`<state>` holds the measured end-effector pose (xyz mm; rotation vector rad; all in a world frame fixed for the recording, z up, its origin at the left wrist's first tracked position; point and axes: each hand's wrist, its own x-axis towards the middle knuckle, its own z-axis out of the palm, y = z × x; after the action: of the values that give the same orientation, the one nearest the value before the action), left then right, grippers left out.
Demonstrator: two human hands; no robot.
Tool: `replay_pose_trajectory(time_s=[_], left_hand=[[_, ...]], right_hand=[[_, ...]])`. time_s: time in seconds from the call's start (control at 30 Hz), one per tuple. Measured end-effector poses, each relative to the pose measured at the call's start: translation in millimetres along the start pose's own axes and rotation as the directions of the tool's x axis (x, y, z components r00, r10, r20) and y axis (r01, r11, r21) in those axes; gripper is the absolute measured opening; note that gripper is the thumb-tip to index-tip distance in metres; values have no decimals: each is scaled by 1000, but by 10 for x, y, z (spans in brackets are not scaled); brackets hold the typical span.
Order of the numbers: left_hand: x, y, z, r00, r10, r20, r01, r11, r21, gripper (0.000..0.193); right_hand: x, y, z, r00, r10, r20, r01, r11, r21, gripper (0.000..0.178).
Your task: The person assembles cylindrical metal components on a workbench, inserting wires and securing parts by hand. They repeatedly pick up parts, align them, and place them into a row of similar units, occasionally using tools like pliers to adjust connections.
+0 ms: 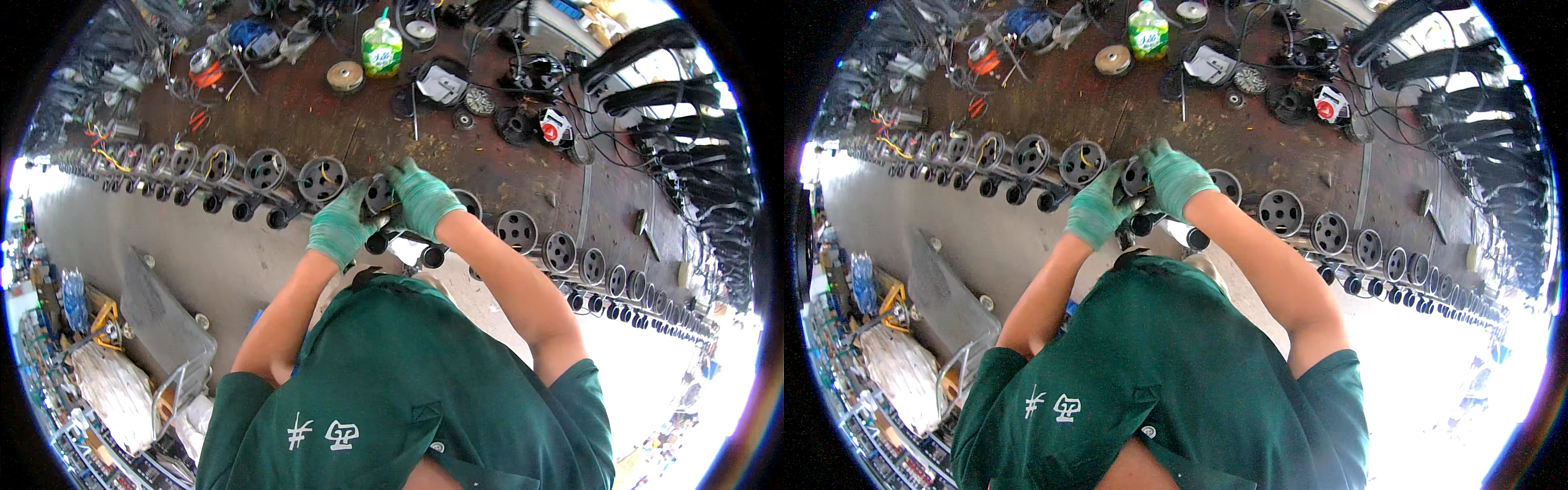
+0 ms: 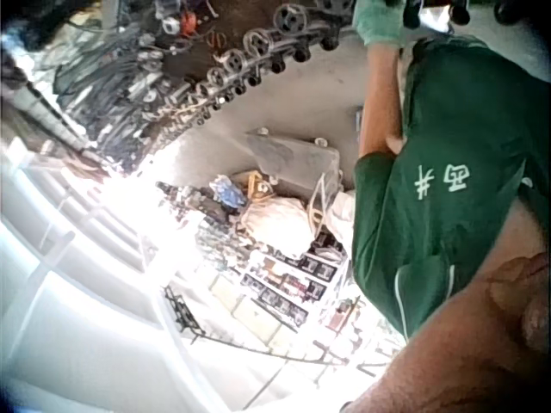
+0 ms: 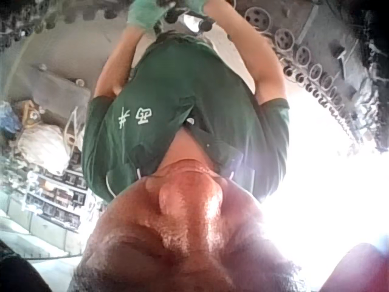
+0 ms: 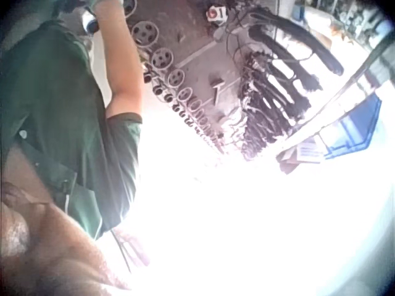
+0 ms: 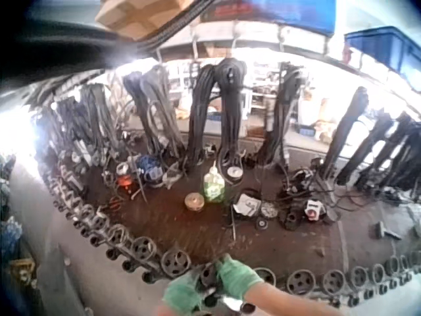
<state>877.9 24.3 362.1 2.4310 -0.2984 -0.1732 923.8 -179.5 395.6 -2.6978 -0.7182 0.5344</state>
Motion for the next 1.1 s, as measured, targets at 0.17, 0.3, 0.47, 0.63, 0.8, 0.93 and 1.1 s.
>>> replay_pose_trajectory(time_s=[0.17, 0.3, 0.47, 0.63, 0.8, 0.93, 1.1], left_hand=[[172, 500, -370, 987, -154, 52, 147, 983, 110, 78], [315, 1009, -291, 935, 300, 191, -351, 869, 350, 87], [666, 1572, 173, 768, 258, 585, -508, 802, 313, 96], [831, 1645, 282, 695, 153, 703, -489, 818, 304, 93], [741, 1402, 25, 892, 276, 357, -319, 945, 66, 93], [547, 1154, -188, 984, 120, 129, 8, 702, -712, 83], [324, 886, -228, 991, 132, 21, -62, 587, -807, 86]], right_hand=[[-350, 360, -118, 908, -56, -416, 70, 997, 17, 100], [-1027, 784, -660, 800, 350, -488, 9, 805, 593, 54], [-1602, 846, -437, 823, 426, -376, -6, 667, 745, 38], [-1849, 894, -72, 831, 409, -377, 26, 648, 761, 40], [-1928, 1029, -17, 800, 363, -478, 7, 791, 612, 34], [-1911, 1040, -121, 827, 232, -512, -11, 917, 398, 25], [-1626, 901, -161, 948, 168, -269, -103, 965, 240, 26]])
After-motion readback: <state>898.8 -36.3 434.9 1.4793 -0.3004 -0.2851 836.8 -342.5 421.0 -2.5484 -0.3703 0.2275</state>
